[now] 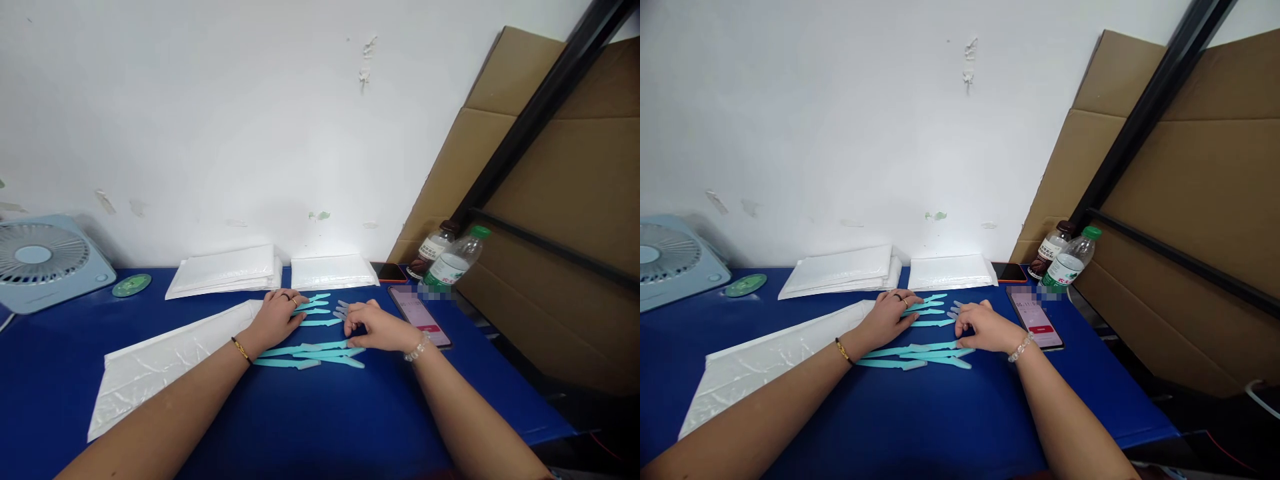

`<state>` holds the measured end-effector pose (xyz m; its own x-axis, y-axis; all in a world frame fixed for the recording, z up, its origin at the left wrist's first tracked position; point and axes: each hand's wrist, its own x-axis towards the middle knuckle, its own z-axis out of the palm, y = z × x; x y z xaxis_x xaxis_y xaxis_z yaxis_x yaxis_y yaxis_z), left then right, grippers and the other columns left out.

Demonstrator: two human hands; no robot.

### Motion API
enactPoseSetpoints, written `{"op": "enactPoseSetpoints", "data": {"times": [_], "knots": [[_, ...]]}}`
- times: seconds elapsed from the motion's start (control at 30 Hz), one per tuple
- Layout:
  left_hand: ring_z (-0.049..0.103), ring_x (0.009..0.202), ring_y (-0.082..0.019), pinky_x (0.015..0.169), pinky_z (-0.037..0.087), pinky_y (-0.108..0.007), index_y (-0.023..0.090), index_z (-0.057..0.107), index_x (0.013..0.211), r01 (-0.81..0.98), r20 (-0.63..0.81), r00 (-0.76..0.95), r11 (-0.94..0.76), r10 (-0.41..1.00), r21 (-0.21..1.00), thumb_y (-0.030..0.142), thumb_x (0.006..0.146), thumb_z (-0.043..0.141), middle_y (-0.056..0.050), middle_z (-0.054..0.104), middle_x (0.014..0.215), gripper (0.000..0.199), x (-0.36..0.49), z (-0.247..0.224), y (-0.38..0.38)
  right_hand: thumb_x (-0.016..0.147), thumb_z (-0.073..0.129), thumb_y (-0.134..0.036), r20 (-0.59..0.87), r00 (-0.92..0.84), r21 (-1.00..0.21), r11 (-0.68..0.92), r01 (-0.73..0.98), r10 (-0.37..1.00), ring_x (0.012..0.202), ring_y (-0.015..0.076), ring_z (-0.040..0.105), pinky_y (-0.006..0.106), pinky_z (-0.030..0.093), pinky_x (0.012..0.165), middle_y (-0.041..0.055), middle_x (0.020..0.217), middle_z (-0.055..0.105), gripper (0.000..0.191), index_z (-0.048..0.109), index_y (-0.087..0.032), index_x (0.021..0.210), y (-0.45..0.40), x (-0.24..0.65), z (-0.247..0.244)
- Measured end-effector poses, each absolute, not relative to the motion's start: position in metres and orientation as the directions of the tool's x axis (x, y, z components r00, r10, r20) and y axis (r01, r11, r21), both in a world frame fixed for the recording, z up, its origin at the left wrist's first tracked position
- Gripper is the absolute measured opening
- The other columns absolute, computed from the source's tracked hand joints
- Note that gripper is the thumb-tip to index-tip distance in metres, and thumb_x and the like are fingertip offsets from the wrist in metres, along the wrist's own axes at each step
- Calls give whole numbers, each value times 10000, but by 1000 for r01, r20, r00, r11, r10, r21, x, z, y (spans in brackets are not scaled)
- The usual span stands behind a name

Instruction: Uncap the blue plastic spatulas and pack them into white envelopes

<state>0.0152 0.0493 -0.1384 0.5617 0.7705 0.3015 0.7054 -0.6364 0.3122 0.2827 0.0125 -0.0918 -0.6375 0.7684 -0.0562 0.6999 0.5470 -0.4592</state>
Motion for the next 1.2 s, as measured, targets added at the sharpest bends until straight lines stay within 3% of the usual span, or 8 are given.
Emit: {"op": "enactPoseSetpoints", "data": {"times": [0.17, 0.37, 0.47, 0.67, 0.9, 1.03, 1.13, 1.2], "knots": [[508, 1058, -228, 909, 306, -398, 256, 591, 1113, 649, 314, 588, -667, 745, 366, 448, 922, 416, -43, 623, 1102, 322, 19, -120, 39, 817, 648, -262, -41, -655, -445, 573, 688, 755, 836, 171, 541, 325, 309, 808, 4, 811, 571, 85, 613, -189, 793, 13, 276, -97], [543, 650, -133, 789, 360, -320, 196, 631, 746, 549, 146, 721, -687, 678, 477, 515, 942, 297, 12, 618, 671, 502, 24, -97, 28, 865, 598, -293, 64, -609, -366, 586, 723, 791, 876, 174, 510, 313, 318, 796, 15, 868, 563, 106, 599, -199, 818, 14, 277, -97], [557, 675, -139, 809, 361, -317, 207, 647, 774, 559, 116, 717, -667, 687, 492, 488, 911, 397, 16, 649, 704, 400, 24, -95, 29, 867, 595, -283, 100, -589, -343, 583, 736, 802, 869, 177, 508, 320, 317, 795, 16, 865, 567, 102, 595, -203, 805, 16, 278, -98], [572, 825, -196, 823, 349, -356, 219, 644, 771, 681, 170, 611, -622, 774, 387, 352, 881, 442, -4, 670, 764, 266, 18, -105, 45, 858, 599, -240, 152, -499, -357, 519, 777, 853, 900, 181, 525, 332, 314, 820, 17, 860, 586, 90, 600, -195, 780, 25, 288, -101], [567, 852, -216, 809, 361, -363, 232, 645, 899, 758, 183, 518, -547, 836, 355, 429, 808, 526, -20, 628, 819, 247, 10, -105, 50, 852, 595, -229, 188, -424, -413, 463, 784, 886, 920, 184, 549, 348, 314, 848, 39, 945, 609, 57, 633, -196, 878, 26, 286, -102], [574, 789, -205, 779, 357, -343, 245, 659, 772, 698, -1, 670, -630, 742, 341, 490, 706, 643, 4, 626, 760, 255, 11, -88, 35, 898, 532, -237, 207, -482, -416, 522, 745, 851, 883, 169, 552, 341, 310, 834, 33, 901, 616, 128, 640, -200, 843, 19, 278, -100], [574, 712, -176, 779, 347, -341, 243, 660, 695, 685, -169, 713, -625, 681, 375, 405, 670, 690, 25, 638, 714, 167, 11, -82, 26, 906, 532, -296, 180, -534, -428, 554, 714, 826, 861, 165, 551, 335, 313, 823, 30, 870, 616, 168, 642, -197, 829, 14, 267, -99], [570, 674, -157, 793, 342, -346, 237, 655, 672, 698, -192, 700, -600, 688, 391, 353, 695, 670, 33, 641, 696, 119, 13, -82, 24, 902, 535, -348, 149, -572, -449, 570, 688, 807, 845, 166, 554, 334, 318, 815, 29, 857, 621, 198, 642, -196, 833, 9, 258, -100]]}}
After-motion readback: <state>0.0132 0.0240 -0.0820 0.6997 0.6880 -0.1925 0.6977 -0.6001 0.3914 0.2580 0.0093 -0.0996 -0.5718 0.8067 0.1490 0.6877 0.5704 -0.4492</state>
